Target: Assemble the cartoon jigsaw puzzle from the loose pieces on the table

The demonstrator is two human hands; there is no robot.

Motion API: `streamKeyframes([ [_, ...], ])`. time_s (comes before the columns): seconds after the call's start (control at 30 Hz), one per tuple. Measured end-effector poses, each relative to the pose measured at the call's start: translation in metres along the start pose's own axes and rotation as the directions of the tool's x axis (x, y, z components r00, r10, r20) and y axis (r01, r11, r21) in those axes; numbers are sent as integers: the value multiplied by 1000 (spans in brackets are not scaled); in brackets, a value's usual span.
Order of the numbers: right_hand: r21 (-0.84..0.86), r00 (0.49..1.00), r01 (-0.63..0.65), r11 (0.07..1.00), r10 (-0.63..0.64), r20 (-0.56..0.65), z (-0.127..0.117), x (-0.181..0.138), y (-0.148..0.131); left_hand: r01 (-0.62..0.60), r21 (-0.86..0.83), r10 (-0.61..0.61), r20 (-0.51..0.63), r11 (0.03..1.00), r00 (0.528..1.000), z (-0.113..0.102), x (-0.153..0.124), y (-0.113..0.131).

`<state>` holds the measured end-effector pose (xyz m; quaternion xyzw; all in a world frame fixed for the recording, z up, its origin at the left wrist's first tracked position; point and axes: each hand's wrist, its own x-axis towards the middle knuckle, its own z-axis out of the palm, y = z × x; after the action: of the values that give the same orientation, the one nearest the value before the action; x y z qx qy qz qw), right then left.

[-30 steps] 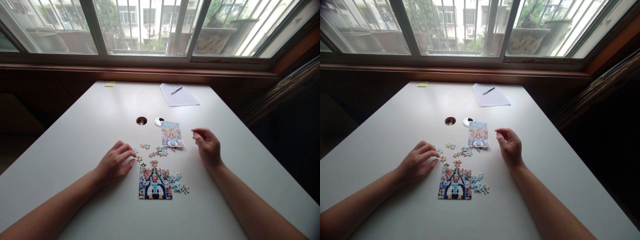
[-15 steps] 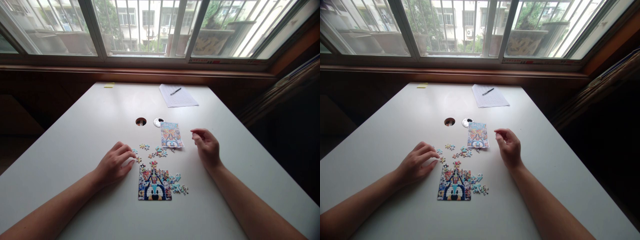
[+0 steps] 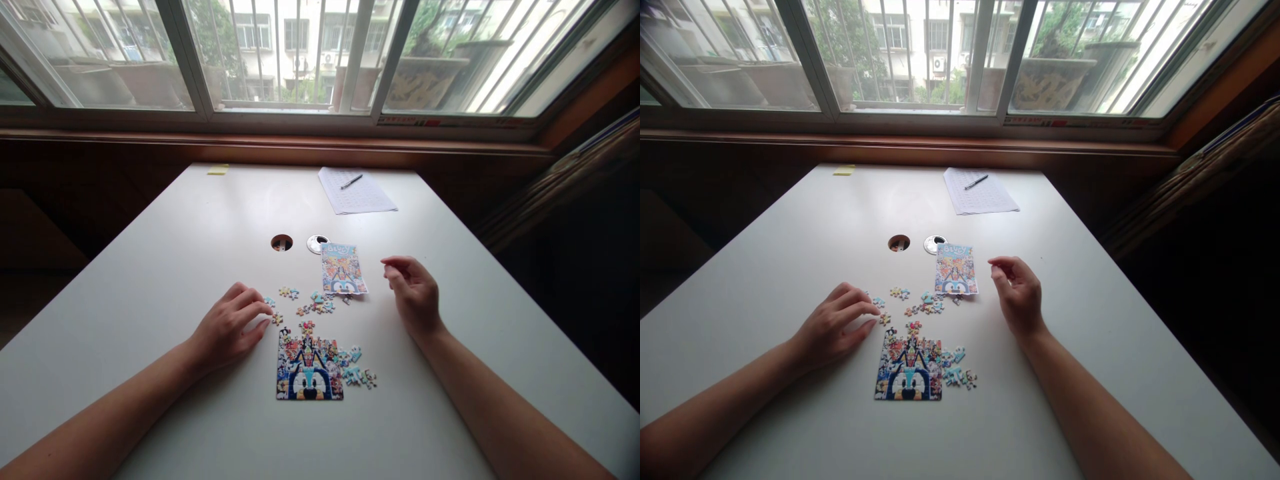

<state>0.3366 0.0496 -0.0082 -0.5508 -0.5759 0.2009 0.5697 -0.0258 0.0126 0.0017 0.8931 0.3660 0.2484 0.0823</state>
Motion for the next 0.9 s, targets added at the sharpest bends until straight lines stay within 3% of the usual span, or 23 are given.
streamKeyframes([
  [0.9,27,1000,0,1000,0,3,0,0,0,14,-18,-14,14,1000,1000,1,-1,0],
])
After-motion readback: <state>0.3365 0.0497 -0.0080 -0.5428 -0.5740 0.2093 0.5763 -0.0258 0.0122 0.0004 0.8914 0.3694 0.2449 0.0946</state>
